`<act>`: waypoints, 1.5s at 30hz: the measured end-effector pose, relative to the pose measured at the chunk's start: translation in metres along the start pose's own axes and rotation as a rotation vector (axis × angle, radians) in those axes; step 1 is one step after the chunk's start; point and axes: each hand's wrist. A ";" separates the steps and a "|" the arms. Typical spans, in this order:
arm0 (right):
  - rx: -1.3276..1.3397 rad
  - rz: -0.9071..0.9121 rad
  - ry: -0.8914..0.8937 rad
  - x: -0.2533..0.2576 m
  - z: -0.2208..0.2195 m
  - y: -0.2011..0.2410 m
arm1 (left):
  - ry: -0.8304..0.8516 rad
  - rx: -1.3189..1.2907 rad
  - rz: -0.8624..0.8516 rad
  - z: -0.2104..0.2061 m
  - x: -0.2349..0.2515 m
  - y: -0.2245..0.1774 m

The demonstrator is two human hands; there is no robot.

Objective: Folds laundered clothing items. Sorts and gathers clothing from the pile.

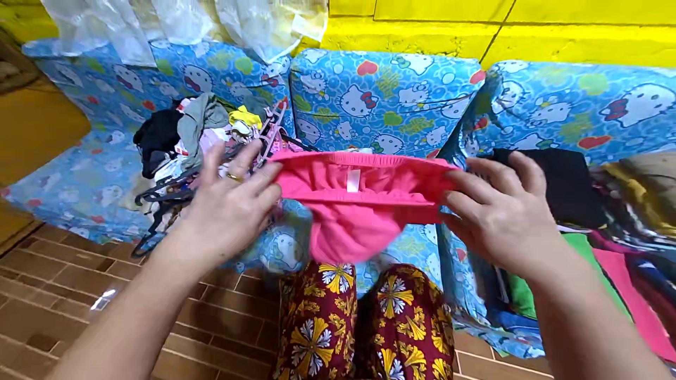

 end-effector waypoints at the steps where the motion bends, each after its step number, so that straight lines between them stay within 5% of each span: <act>1: 0.059 0.036 0.032 0.001 0.000 -0.003 | 0.042 0.006 -0.009 -0.001 0.002 -0.004; 6: 0.644 0.203 0.011 -0.002 -0.008 -0.024 | 0.051 -0.065 -0.029 0.000 0.002 0.006; 10: 0.869 0.073 -0.149 -0.004 -0.009 -0.023 | -0.128 -0.313 -0.051 0.010 0.001 0.011; 13: 1.035 -0.020 -0.080 -0.006 -0.022 -0.024 | -0.070 -0.548 -0.032 -0.005 0.002 0.018; 17: 0.612 -0.097 -0.028 -0.005 -0.050 -0.018 | 0.111 -0.547 0.037 -0.031 0.004 0.026; 23: 0.281 0.005 -0.403 -0.029 -0.026 0.012 | -0.156 -0.300 0.033 0.019 -0.032 -0.007; 27: 0.364 0.157 -0.244 -0.075 -0.053 0.042 | 0.075 -0.423 0.022 0.006 -0.090 -0.053; 33: 0.740 0.268 0.293 -0.142 -0.129 0.093 | 0.593 -0.846 -0.045 -0.065 -0.149 -0.108; 35: 0.977 0.218 0.381 -0.145 -0.146 0.094 | 0.665 -1.011 0.089 -0.078 -0.157 -0.110; 39: 1.490 -0.122 0.325 -0.125 -0.167 0.087 | 0.519 -1.327 0.358 -0.118 -0.167 -0.088; 45: 1.693 -0.669 0.467 -0.078 -0.183 0.087 | 0.505 -1.531 1.043 -0.138 -0.144 -0.087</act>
Point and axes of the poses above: each hand's wrist, its own x-axis towards the middle knuckle, its own z-axis out of the back of the hand, y = z × x, and after that the axes turned 6 degrees about y, right-handed
